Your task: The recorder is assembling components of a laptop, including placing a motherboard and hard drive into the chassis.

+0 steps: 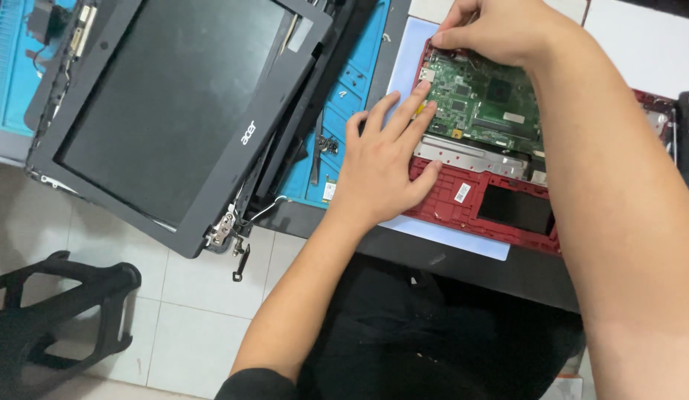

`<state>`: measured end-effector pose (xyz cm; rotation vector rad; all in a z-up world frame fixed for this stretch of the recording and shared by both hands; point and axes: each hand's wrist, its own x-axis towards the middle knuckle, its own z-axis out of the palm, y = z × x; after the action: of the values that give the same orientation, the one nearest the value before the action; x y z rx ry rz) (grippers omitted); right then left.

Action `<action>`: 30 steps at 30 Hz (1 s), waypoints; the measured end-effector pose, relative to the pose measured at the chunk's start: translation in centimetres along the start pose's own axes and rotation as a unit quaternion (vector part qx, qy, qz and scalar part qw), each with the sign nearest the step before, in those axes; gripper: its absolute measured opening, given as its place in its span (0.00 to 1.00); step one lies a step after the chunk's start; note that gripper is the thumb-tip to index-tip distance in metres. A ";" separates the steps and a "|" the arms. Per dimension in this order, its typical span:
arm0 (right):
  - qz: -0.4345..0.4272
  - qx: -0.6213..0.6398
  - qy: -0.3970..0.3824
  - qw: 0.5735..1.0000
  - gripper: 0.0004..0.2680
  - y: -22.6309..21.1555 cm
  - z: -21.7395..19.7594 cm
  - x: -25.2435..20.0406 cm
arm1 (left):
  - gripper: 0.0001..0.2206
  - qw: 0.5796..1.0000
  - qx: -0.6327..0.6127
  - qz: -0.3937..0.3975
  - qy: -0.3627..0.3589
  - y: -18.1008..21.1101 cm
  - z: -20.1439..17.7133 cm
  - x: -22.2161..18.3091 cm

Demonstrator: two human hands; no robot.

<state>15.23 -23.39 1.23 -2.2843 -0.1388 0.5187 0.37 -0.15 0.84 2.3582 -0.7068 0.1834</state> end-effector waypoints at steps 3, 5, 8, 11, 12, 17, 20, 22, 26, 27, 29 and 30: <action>0.005 0.009 -0.019 1.000 0.05 0.1 -0.3 -0.1 | 0.29 1.000 -0.009 0.000 0.000 0.1 0.1 0.0; -0.001 0.015 -0.026 1.000 0.05 -0.3 -0.4 -0.2 | 0.29 1.000 -0.010 -0.002 -0.001 0.2 0.0 0.1; -0.005 0.021 -0.036 0.999 0.06 -0.2 -0.3 0.1 | 0.29 1.000 -0.009 -0.004 -0.004 0.2 -0.2 0.0; -0.008 0.018 -0.040 0.999 0.06 0.0 -0.4 0.2 | 0.29 1.000 -0.010 -0.003 -0.006 0.2 -0.2 0.1; -0.014 0.017 -0.042 0.999 0.06 0.1 -0.3 0.1 | 0.28 1.000 -0.011 -0.004 -0.006 0.2 -0.1 0.1; -0.030 0.007 -0.035 0.999 0.06 0.5 0.0 0.3 | 0.28 1.000 -0.009 -0.005 -0.003 0.2 -0.1 0.0; -0.042 -0.005 -0.029 0.999 0.06 0.8 0.1 0.4 | 0.28 1.000 -0.008 -0.005 0.000 0.2 -0.1 0.1; -0.046 -0.011 -0.025 0.999 0.06 1.1 0.2 0.2 | 0.28 1.000 -0.009 -0.005 0.001 0.3 0.1 0.1; -0.057 0.007 -0.015 0.998 0.06 1.5 0.1 0.3 | 0.27 1.000 -0.009 -0.005 0.005 0.2 0.1 0.3; -0.055 0.012 -0.015 0.998 0.07 1.6 0.2 0.3 | 0.27 1.000 -0.008 -0.006 0.005 0.2 0.1 0.2; -0.043 0.017 -0.014 0.999 0.07 1.3 0.4 0.2 | 0.28 1.000 -0.008 -0.008 0.003 0.2 -0.1 0.0; -0.028 0.020 -0.010 0.999 0.07 1.2 0.4 0.0 | 0.28 1.000 -0.010 -0.005 0.003 0.3 -0.1 0.0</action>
<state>14.98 -23.95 0.16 -2.2294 -0.2001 0.5111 0.23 -0.27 1.03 2.3403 -0.6902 0.1773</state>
